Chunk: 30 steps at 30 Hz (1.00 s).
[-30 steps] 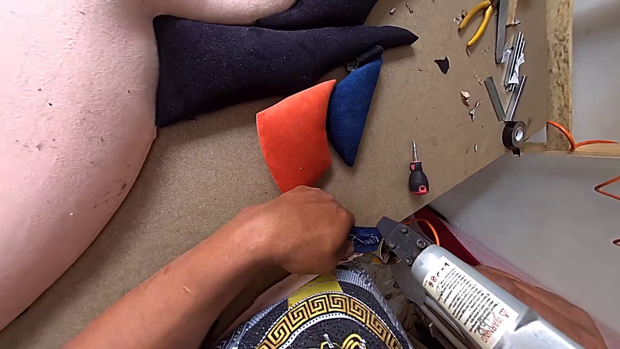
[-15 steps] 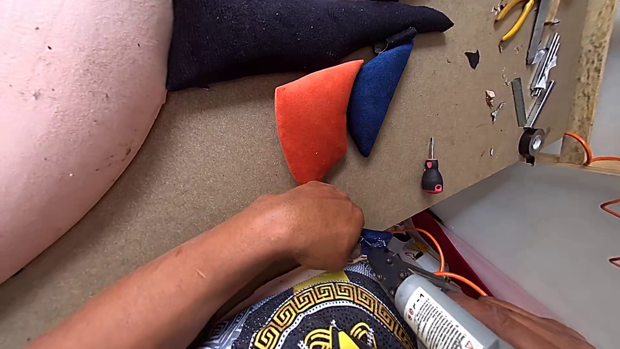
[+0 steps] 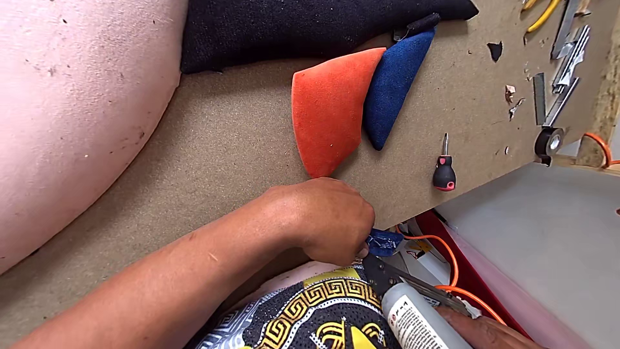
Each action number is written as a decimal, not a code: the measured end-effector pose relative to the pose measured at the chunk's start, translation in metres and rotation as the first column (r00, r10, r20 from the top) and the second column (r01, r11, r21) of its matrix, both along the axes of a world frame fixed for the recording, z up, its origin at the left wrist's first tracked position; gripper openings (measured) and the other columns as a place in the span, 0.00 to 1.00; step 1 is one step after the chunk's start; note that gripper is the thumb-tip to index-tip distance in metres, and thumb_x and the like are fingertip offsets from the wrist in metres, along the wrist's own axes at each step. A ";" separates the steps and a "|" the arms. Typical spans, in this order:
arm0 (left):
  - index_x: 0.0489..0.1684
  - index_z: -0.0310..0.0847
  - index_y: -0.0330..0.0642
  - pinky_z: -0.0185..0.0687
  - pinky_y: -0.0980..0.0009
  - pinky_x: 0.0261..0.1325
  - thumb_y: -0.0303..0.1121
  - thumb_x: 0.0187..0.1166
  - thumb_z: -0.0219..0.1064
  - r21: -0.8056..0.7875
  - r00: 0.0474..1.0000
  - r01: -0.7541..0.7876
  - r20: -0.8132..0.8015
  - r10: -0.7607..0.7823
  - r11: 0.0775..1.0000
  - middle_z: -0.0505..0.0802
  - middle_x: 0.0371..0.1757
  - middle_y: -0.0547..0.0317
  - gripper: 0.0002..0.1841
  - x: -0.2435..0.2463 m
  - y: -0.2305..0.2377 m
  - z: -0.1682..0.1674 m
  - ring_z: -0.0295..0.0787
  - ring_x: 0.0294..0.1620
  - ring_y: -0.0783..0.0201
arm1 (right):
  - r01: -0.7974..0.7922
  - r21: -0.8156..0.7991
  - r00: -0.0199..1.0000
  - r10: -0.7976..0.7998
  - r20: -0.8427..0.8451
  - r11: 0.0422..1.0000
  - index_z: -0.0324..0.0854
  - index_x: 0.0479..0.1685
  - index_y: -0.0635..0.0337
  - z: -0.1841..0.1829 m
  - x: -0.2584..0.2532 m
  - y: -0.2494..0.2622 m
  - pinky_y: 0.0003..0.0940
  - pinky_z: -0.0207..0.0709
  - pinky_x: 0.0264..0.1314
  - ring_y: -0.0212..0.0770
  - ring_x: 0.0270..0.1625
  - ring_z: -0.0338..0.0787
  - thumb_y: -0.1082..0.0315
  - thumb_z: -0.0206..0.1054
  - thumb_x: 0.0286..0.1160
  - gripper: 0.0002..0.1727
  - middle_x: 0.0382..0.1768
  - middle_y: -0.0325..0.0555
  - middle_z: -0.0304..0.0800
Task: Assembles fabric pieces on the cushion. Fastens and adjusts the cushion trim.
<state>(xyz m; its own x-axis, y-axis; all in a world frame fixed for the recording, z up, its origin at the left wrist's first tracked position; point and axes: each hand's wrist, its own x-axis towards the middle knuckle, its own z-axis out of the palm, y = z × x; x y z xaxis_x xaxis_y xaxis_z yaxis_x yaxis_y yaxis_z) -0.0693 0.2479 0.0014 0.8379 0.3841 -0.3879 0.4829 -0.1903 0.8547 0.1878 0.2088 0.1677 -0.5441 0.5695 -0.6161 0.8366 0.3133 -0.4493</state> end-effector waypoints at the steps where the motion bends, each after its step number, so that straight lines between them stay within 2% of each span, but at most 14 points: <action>1: 0.36 0.86 0.54 0.77 0.60 0.34 0.52 0.85 0.61 0.001 1.000 0.001 0.002 -0.001 1.000 0.85 0.23 0.69 0.16 0.000 0.000 0.000 0.85 0.30 0.66 | 0.005 0.008 1.000 -0.005 0.001 1.000 0.88 0.59 0.68 0.001 -0.002 0.000 0.46 0.87 0.48 0.54 0.41 0.96 0.66 0.59 0.86 0.17 0.42 0.60 0.96; 5: 0.36 0.87 0.53 0.76 0.60 0.34 0.50 0.84 0.63 0.001 1.000 0.007 0.022 -0.007 1.000 0.85 0.23 0.69 0.14 -0.001 0.001 0.000 0.84 0.30 0.66 | 0.022 0.007 0.999 -0.022 0.035 1.000 0.88 0.57 0.70 0.004 -0.012 0.000 0.46 0.88 0.51 0.54 0.45 0.97 0.67 0.59 0.86 0.17 0.44 0.61 0.97; 8: 0.34 0.86 0.53 0.75 0.60 0.31 0.48 0.79 0.68 -0.011 0.999 -0.001 0.036 0.001 1.000 0.84 0.22 0.70 0.11 -0.003 0.001 0.000 0.83 0.28 0.66 | -0.016 -0.002 0.992 0.016 0.126 1.000 0.89 0.52 0.72 0.010 -0.043 0.010 0.40 0.89 0.52 0.52 0.46 0.98 0.77 0.60 0.78 0.14 0.44 0.59 0.98; 10: 0.35 0.86 0.53 0.75 0.60 0.31 0.46 0.77 0.70 -0.019 0.999 0.001 0.036 0.000 1.000 0.84 0.22 0.70 0.09 -0.003 0.001 0.000 0.84 0.29 0.66 | -0.036 -0.010 0.989 0.037 0.145 0.999 0.89 0.52 0.73 0.011 -0.045 0.011 0.40 0.89 0.51 0.52 0.46 0.98 0.78 0.60 0.76 0.14 0.44 0.58 0.98; 13: 0.34 0.87 0.52 0.76 0.59 0.31 0.45 0.76 0.71 -0.038 1.000 -0.001 0.021 0.002 0.999 0.84 0.22 0.69 0.09 -0.002 0.002 0.001 0.84 0.29 0.65 | -0.059 0.002 0.989 0.059 0.135 0.998 0.89 0.55 0.70 0.002 -0.025 0.003 0.40 0.89 0.52 0.51 0.46 0.98 0.75 0.60 0.79 0.15 0.45 0.56 0.98; 15: 0.34 0.87 0.53 0.76 0.59 0.31 0.46 0.76 0.71 -0.043 1.000 -0.002 0.010 0.002 0.999 0.84 0.22 0.69 0.09 -0.002 0.002 0.002 0.84 0.29 0.66 | -0.087 0.120 0.994 0.078 0.080 0.989 0.92 0.51 0.63 -0.022 0.013 -0.019 0.32 0.89 0.48 0.42 0.42 0.98 0.70 0.62 0.76 0.14 0.41 0.47 0.98; 17: 0.34 0.87 0.53 0.76 0.58 0.32 0.45 0.75 0.71 -0.050 1.000 -0.002 0.002 0.003 0.999 0.85 0.23 0.68 0.08 -0.001 0.002 0.002 0.84 0.30 0.65 | -0.095 0.048 0.987 0.088 0.132 0.994 0.92 0.54 0.62 -0.024 0.022 -0.022 0.33 0.89 0.52 0.42 0.46 0.98 0.71 0.63 0.76 0.14 0.44 0.47 0.98; 20: 0.34 0.87 0.52 0.76 0.58 0.32 0.44 0.76 0.71 -0.055 1.000 0.003 -0.015 -0.004 0.998 0.85 0.24 0.67 0.08 -0.001 0.004 0.005 0.84 0.30 0.64 | -0.105 0.081 0.983 0.091 0.159 0.991 0.92 0.55 0.59 -0.029 0.037 -0.031 0.31 0.88 0.52 0.38 0.47 0.97 0.67 0.64 0.77 0.15 0.45 0.43 0.98; 23: 0.34 0.87 0.52 0.76 0.58 0.33 0.44 0.75 0.71 -0.049 1.000 -0.003 -0.007 0.002 0.999 0.85 0.24 0.66 0.08 -0.002 0.004 0.005 0.84 0.31 0.64 | -0.104 0.063 0.978 0.090 0.186 0.993 0.90 0.59 0.59 -0.014 0.018 -0.023 0.32 0.88 0.56 0.39 0.51 0.97 0.67 0.64 0.80 0.15 0.48 0.45 0.98; 25: 0.33 0.87 0.52 0.77 0.58 0.33 0.44 0.76 0.71 -0.038 1.000 -0.026 0.000 0.026 0.999 0.85 0.24 0.67 0.08 -0.006 0.004 0.006 0.84 0.30 0.65 | -0.120 0.127 0.984 0.102 0.144 0.985 0.92 0.56 0.58 -0.023 0.023 -0.027 0.31 0.89 0.51 0.39 0.46 0.97 0.67 0.64 0.77 0.15 0.44 0.44 0.98; 26: 0.33 0.87 0.53 0.77 0.59 0.33 0.45 0.76 0.71 -0.029 0.999 -0.043 -0.005 0.042 0.999 0.85 0.23 0.68 0.08 -0.011 0.005 0.008 0.84 0.30 0.65 | -0.107 0.106 0.988 0.094 0.122 0.989 0.92 0.56 0.62 -0.019 0.008 -0.018 0.35 0.89 0.50 0.44 0.45 0.98 0.70 0.64 0.77 0.15 0.44 0.49 0.98; 27: 0.34 0.87 0.53 0.77 0.59 0.33 0.45 0.76 0.71 -0.018 0.998 -0.060 -0.018 0.060 0.998 0.85 0.23 0.69 0.08 -0.016 0.006 0.011 0.84 0.30 0.66 | -0.074 0.031 0.991 0.070 0.113 0.997 0.88 0.63 0.66 -0.003 -0.010 -0.006 0.43 0.88 0.54 0.51 0.48 0.96 0.70 0.61 0.83 0.17 0.48 0.56 0.96; 28: 0.34 0.86 0.54 0.77 0.60 0.33 0.46 0.76 0.71 -0.003 0.996 -0.084 -0.036 0.083 0.996 0.84 0.23 0.70 0.08 -0.022 0.005 0.015 0.84 0.30 0.66 | -0.045 0.021 0.995 0.043 0.085 0.999 0.86 0.65 0.68 0.006 -0.018 0.000 0.46 0.87 0.54 0.53 0.49 0.96 0.68 0.60 0.85 0.18 0.49 0.59 0.96; 30: 0.37 0.87 0.56 0.77 0.60 0.33 0.47 0.75 0.72 0.015 0.989 -0.132 -0.071 0.133 0.991 0.85 0.23 0.71 0.09 -0.032 -0.003 0.019 0.84 0.29 0.67 | -0.002 0.189 1.000 0.006 -0.024 0.982 0.90 0.53 0.68 -0.002 -0.013 -0.003 0.34 0.89 0.49 0.44 0.43 0.97 0.68 0.62 0.81 0.15 0.41 0.54 0.97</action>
